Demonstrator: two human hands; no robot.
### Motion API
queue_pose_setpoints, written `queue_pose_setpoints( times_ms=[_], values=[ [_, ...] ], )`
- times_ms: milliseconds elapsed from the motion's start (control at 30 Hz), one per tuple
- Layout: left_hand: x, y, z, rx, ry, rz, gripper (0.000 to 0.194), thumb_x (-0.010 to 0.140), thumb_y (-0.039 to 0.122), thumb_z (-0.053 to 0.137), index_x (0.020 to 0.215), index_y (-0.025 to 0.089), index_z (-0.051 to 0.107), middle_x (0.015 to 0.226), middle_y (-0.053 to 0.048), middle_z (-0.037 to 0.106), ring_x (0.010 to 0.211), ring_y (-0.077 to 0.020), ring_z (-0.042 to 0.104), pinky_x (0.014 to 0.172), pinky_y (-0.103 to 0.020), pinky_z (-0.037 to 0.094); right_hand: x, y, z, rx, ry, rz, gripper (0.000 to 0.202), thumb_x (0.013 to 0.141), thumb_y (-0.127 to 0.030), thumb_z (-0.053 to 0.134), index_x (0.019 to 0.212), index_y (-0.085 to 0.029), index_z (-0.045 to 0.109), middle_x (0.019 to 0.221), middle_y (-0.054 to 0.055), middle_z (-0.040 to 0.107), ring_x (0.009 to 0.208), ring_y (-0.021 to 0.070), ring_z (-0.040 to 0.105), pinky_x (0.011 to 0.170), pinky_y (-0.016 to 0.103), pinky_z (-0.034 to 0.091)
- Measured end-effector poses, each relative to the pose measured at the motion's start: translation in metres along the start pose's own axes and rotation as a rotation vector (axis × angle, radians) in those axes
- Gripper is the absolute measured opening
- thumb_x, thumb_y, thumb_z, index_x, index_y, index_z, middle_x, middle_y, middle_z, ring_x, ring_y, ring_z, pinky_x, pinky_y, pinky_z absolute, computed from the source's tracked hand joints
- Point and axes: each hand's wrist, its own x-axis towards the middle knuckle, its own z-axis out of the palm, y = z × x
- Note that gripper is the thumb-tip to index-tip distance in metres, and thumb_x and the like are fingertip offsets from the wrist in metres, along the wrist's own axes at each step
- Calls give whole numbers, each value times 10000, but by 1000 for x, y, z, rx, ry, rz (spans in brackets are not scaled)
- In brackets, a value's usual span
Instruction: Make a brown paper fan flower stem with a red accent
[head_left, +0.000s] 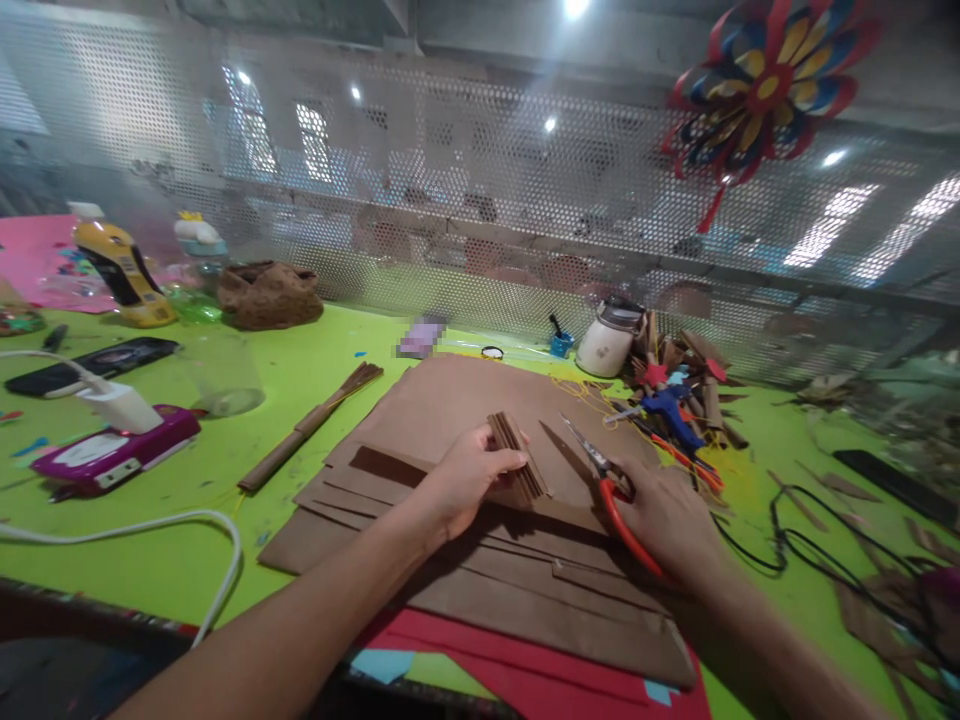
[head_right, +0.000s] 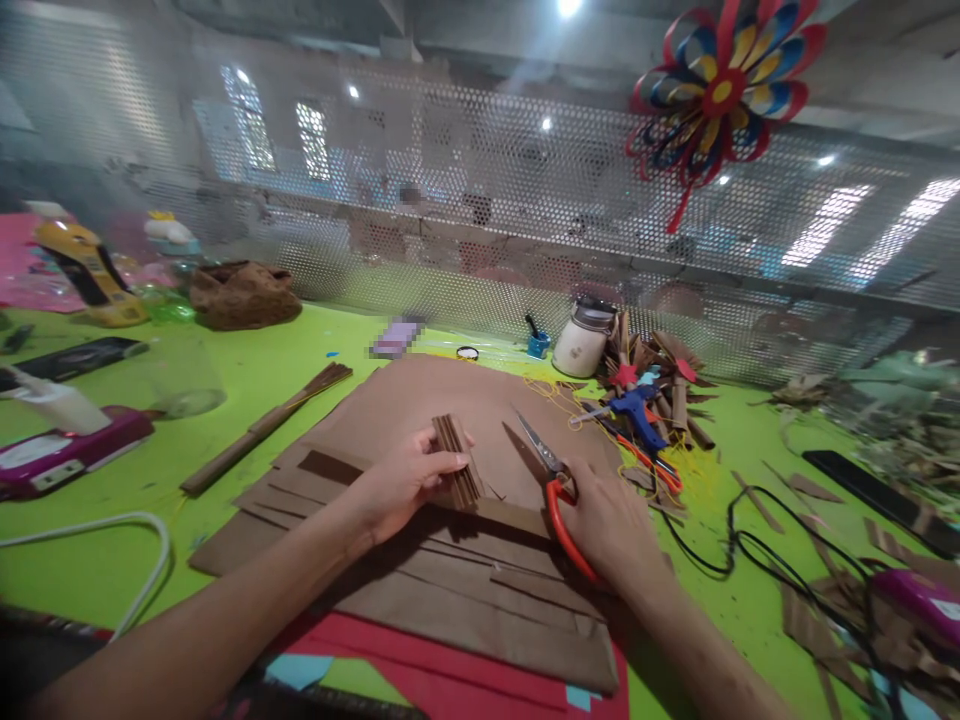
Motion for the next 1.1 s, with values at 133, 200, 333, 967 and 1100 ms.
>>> queue_pose_setpoints(
  times_ms=[133, 200, 333, 967, 1100],
  values=[
    [3, -3, -2, 3, -18, -20, 195, 636, 101, 610, 822, 124, 554, 672, -1, 564, 589, -94, 543, 579, -232, 429, 7, 8, 7, -3, 26, -39, 313, 802, -376, 447, 996, -184, 601, 766, 88, 635, 689, 215, 566, 558, 266, 290],
    [4, -4, -4, -16, -29, -39, 156, 646, 112, 608, 789, 126, 548, 664, -5, 569, 580, -105, 555, 580, -254, 453, 10, 10, 9, 14, 39, -46, 320, 802, -380, 457, 1010, -185, 599, 786, 91, 634, 712, 216, 570, 570, 268, 307],
    [7, -6, -6, -78, -47, -80, 93, 698, 137, 578, 760, 135, 509, 637, -18, 587, 590, -149, 599, 585, -306, 492, 18, 15, 10, 14, 44, -35, 346, 787, -409, 477, 1037, -201, 595, 870, 106, 617, 778, 230, 572, 594, 277, 339],
    [18, -13, -16, -67, -116, -14, 156, 729, 267, 549, 805, 132, 526, 477, 74, 352, 367, -23, 316, 348, -142, 172, 25, -7, -53, 1368, -187, 75, 360, 756, -397, 518, 1027, -163, 559, 594, -21, 502, 475, 85, 393, 419, 202, 276],
    [17, -15, -16, 38, -183, -18, 217, 773, 357, 517, 787, 141, 529, 421, 102, 235, 323, -28, 240, 348, -163, 123, 32, -29, -54, 1725, -302, 82, 303, 817, -404, 442, 990, -177, 544, 577, -14, 521, 460, 97, 411, 396, 199, 293]
  ],
)
